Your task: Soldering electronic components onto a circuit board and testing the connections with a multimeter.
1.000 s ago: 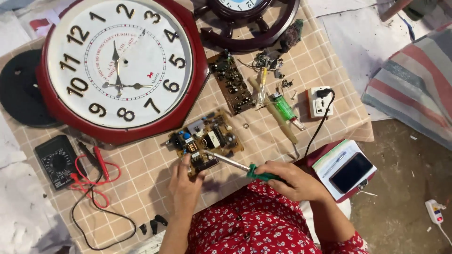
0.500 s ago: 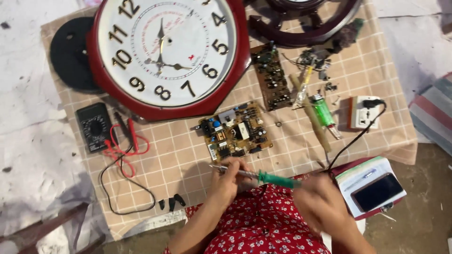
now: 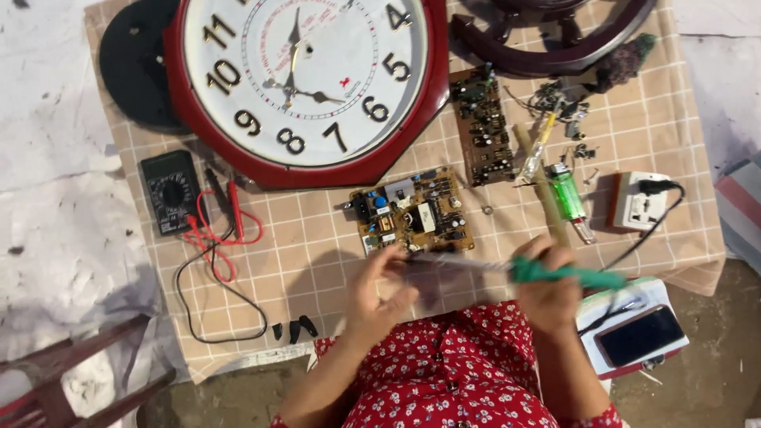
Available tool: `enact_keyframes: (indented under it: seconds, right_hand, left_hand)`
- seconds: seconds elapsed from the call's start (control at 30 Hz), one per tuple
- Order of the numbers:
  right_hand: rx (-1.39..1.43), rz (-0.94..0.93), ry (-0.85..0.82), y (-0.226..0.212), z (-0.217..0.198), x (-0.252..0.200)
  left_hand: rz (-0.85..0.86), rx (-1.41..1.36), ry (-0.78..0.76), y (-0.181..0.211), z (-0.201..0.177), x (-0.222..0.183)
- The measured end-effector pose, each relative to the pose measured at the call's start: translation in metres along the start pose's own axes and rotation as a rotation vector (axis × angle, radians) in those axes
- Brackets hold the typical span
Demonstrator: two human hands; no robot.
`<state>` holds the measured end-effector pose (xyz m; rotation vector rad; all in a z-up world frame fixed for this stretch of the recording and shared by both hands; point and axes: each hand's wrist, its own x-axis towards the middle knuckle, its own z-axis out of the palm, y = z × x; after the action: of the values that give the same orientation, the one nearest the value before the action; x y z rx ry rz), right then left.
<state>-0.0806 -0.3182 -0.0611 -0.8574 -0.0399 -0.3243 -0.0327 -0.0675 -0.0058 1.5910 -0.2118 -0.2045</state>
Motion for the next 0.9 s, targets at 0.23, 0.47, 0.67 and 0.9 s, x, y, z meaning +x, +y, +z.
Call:
enact_keyframes:
  seconds: [0.23,0.47,0.67,0.9]
  right_hand:
    - [-0.374,-0.144,0.256,0.008,0.006,0.052]
    - [-0.461,-0.267,0.342,0.020,-0.011,0.057]
    - [-0.569,-0.312,0.297,0.023,-0.012,0.057]
    - [-0.445,-0.342,0.378,0.023,-0.015,0.057]
  left_hand:
    - [0.282,0.867,0.182,-0.019,-0.030,-0.009]
    - [0.305,1.160,0.204,-0.027,-0.029,-0.006]
    - [0.341,1.207,0.235,-0.027,-0.027,-0.004]
    - [0.322,1.199,0.231,-0.028,-0.027,-0.006]
